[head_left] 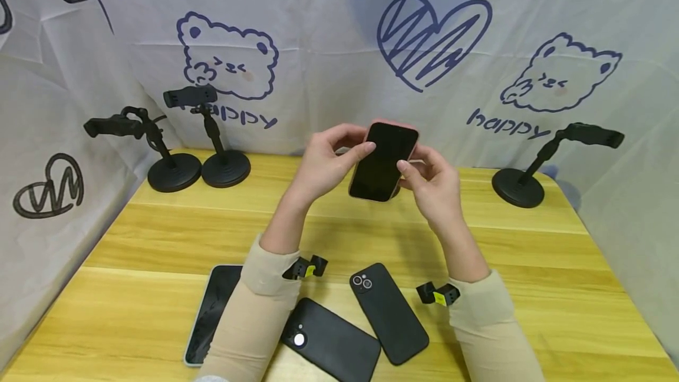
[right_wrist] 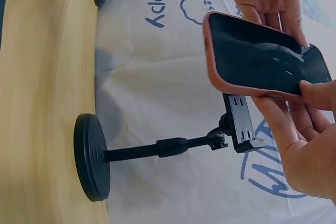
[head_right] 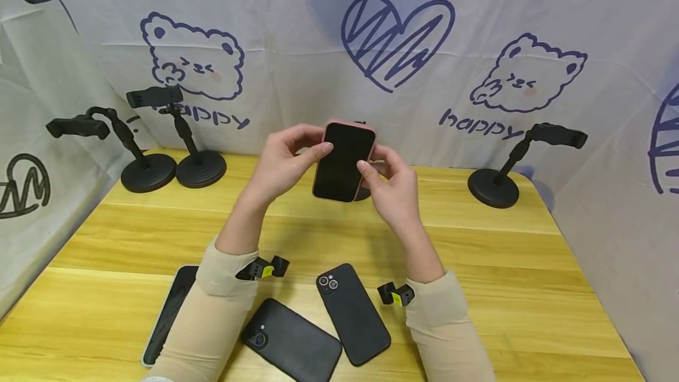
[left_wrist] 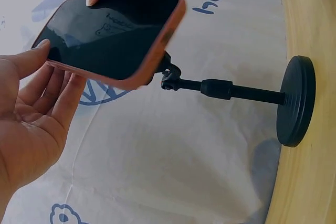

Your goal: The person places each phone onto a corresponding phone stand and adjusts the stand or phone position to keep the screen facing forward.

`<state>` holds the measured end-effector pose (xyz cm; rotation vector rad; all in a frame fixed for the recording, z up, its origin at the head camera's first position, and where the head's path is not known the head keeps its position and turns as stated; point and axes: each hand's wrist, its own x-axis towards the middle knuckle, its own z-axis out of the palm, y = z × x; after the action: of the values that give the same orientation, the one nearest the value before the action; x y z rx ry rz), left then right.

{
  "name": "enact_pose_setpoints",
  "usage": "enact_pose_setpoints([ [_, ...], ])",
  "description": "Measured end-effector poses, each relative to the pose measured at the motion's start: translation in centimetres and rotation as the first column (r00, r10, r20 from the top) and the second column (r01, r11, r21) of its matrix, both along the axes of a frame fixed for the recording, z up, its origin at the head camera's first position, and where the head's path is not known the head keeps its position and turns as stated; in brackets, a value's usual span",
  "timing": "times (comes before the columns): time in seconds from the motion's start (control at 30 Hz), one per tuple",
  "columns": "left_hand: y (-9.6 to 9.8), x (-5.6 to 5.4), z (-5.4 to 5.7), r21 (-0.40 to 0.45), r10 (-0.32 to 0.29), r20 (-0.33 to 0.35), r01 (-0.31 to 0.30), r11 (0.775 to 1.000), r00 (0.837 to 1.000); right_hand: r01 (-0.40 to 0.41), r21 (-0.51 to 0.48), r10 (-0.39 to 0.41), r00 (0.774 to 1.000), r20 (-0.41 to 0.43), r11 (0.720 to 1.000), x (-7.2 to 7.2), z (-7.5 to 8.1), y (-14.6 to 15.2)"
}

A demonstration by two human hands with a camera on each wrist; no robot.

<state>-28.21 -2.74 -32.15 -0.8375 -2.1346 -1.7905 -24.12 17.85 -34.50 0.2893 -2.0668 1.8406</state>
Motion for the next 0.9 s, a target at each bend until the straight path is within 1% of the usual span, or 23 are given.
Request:
enact_pose_setpoints([
  [0.1, 0.1, -0.1, -0.1, -0.008, -0.017, 0.021, 0.017, 1.0, 1.0, 0.008, -0.126, -0.008, 1.0, 0.001, 0.992, -0.1, 0.0, 0.0],
  [0.17, 0.2, -0.2, -0.2, -0.011, -0.026, 0.035, 0.026, 1.0, 0.999, 0.018, -0.183, -0.018, 1.0, 0.0, 0.983, -0.2, 0.0, 0.0],
  [0.33, 0.3, -0.2, -0.3, -0.045, -0.04, 0.078, 0.044, 0.998, 0.996, 0.032, -0.283, -0.036, 0.999, -0.01, 0.959, -0.3, 0.2, 0.2],
  [0.43, 0.4, -0.2, -0.4, -0.074, -0.038, 0.086, 0.044, 0.996, 0.996, 0.039, -0.327, -0.046, 0.999, -0.014, 0.944, -0.4, 0.3, 0.3],
  [0.53, 0.6, -0.3, -0.6, -0.088, -0.022, 0.062, 0.028, 0.996, 0.998, 0.04, -0.348, -0.05, 0.999, -0.02, 0.937, -0.4, 0.3, 0.4],
  [0.73, 1.2, -0.4, -0.9, -0.076, 0.041, -0.029, -0.043, 0.996, 0.999, 0.025, -0.329, -0.042, 0.998, -0.045, 0.944, -0.5, 0.2, 0.6],
  [0.8, 1.4, -0.3, -0.9, -0.071, 0.058, -0.057, -0.062, 0.996, 0.997, 0.01, -0.302, -0.03, 0.998, -0.06, 0.953, -0.5, 0.2, 0.7],
  [0.9, 1.7, -0.3, -1.1, -0.066, 0.077, -0.086, -0.083, 0.994, 0.993, -0.014, -0.256, 0.001, 0.999, -0.05, 0.966, -0.7, 0.1, 0.8],
])
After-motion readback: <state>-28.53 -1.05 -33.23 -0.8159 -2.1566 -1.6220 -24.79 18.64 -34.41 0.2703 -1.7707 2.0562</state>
